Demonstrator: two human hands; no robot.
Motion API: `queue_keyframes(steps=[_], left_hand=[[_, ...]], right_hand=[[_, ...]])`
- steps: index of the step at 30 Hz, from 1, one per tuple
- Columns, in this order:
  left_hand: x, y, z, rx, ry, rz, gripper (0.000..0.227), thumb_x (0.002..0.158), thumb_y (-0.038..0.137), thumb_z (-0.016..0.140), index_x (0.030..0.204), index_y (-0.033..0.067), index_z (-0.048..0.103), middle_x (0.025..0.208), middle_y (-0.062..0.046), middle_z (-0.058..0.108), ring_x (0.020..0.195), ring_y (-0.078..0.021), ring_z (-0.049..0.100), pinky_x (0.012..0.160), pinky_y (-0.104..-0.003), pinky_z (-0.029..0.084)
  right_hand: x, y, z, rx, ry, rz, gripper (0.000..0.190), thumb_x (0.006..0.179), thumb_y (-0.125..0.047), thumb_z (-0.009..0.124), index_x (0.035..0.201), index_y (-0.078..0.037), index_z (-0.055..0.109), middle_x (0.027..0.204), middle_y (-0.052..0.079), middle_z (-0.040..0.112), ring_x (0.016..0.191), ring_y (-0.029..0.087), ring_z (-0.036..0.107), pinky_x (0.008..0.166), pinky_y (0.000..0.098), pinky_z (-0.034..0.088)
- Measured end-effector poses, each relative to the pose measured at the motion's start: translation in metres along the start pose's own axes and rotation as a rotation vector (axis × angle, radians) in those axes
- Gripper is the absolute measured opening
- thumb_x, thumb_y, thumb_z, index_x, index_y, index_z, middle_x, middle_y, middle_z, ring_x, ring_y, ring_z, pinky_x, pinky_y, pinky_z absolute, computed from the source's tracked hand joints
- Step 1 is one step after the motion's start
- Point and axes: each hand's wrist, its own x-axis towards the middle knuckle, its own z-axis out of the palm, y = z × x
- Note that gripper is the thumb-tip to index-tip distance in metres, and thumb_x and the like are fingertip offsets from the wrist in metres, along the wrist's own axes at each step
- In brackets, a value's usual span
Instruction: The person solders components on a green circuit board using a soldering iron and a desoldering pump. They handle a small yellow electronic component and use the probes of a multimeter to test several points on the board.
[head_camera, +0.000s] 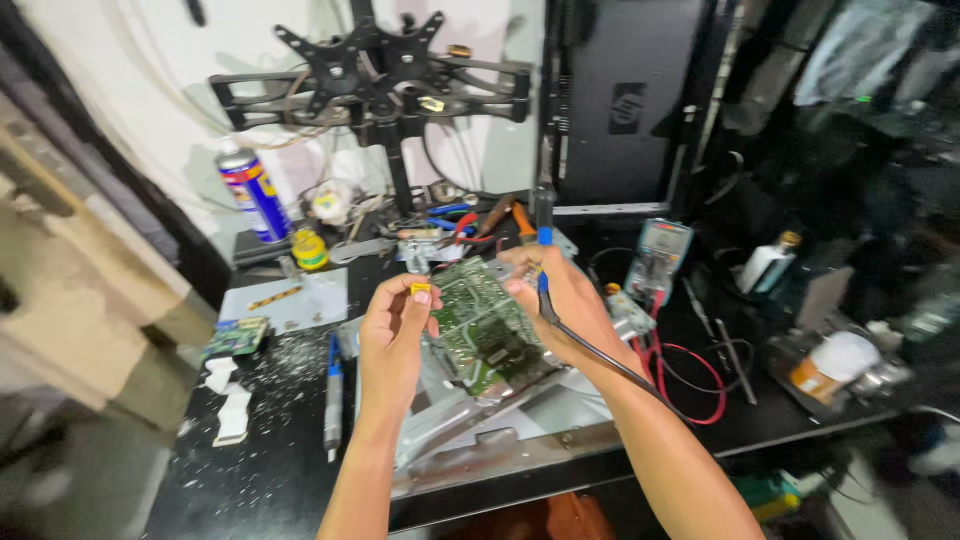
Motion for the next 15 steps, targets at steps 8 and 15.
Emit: queue_keyframes(steps=[8,15], left_hand=[[-0.01,-0.002,0.176,-0.146,-0.257,-0.053,0.018,0.102,0.015,0.065,0.115,0.0018,0.066,0.111,-0.007,0.069,0.087,-0.0094,0.059,0.072,-0.025,0.05],[-0.056,-0.041,0.327,-0.203,-0.561,-0.188,0.02,0.102,0.015,0.067,0.116,0.0011,0.069,0.108,-0.009,0.072,0.083,-0.013,0.059,0.074,-0.026,0.051]], right_hand=[[-0.053,0.015,-0.162,-0.071,0.262,-0.08,0.08,0.102,-0.067,0.047,0.153,-0.005,0.04,0.126,0.01,0.072,0.103,0.022,0.065,0.094,0.0345,0.053],[-0.142,0.046,-0.314,-0.201,0.662,-0.046,0.07,0.107,-0.059,0.049,0.149,-0.002,0.047,0.113,0.011,0.077,0.095,0.015,0.066,0.088,0.0279,0.053]])
